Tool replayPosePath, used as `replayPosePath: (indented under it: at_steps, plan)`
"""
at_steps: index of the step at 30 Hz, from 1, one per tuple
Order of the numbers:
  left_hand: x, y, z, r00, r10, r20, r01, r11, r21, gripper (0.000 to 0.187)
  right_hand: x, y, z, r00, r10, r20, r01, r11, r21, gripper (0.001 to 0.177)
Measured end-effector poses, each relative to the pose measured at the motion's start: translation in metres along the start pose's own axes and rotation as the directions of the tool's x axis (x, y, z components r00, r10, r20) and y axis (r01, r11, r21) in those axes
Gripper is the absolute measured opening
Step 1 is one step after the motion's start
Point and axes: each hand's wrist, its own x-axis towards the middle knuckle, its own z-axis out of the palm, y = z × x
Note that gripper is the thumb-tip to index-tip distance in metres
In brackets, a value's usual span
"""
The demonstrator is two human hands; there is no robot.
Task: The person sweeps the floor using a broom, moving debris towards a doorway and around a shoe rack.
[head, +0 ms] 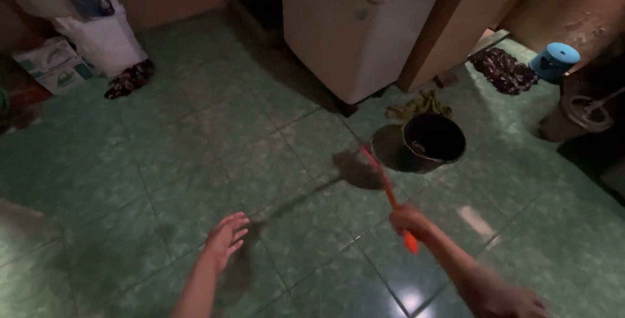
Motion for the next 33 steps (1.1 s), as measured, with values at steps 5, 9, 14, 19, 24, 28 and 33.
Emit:
replayPosePath:
  at_steps: [5,9,14,19,24,28,33]
  plan:
    - [-0.013,-0.012,-0.005,1.0,0.008,0.011,-0.008,1.0,0.007,0.039,0.003,0.0,0.093,0.985,-0.121,0.127,0.151,0.952,-0.266,0.016]
    - [-0.024,-0.004,-0.001,1.0,-0.004,-0.014,0.005,1.0,0.027,0.037,-0.008,-0.028,0.159,0.869,-0.278,0.41,0.279,0.958,0.058,0.013]
    - [-0.028,0.011,0.015,0.999,0.039,0.03,-0.04,0.999,0.024,0.04,-0.026,-0.055,0.132,0.629,-0.314,0.711,-0.524,0.504,0.686,0.01]
    - [-0.035,0.024,0.001,0.997,0.068,0.038,-0.07,0.996,0.057,0.038,-0.109,-0.078,0.04,0.81,-0.147,0.567,-0.485,0.375,0.79,0.024]
    - [-0.013,0.011,-0.049,0.997,0.069,0.039,-0.066,0.994,-0.085,0.037,-0.142,-0.062,-0.018,0.936,-0.087,0.341,0.007,0.973,0.229,0.026]
    - [0.005,0.001,-0.066,1.0,0.031,0.002,-0.031,0.997,-0.073,0.037,-0.081,-0.04,-0.004,0.98,-0.074,0.186,0.063,0.996,0.062,0.026]
    - [-0.004,0.008,-0.062,0.998,0.057,0.024,-0.055,0.994,-0.098,0.037,-0.021,-0.035,0.07,0.982,-0.135,0.136,0.171,0.937,-0.306,0.026]
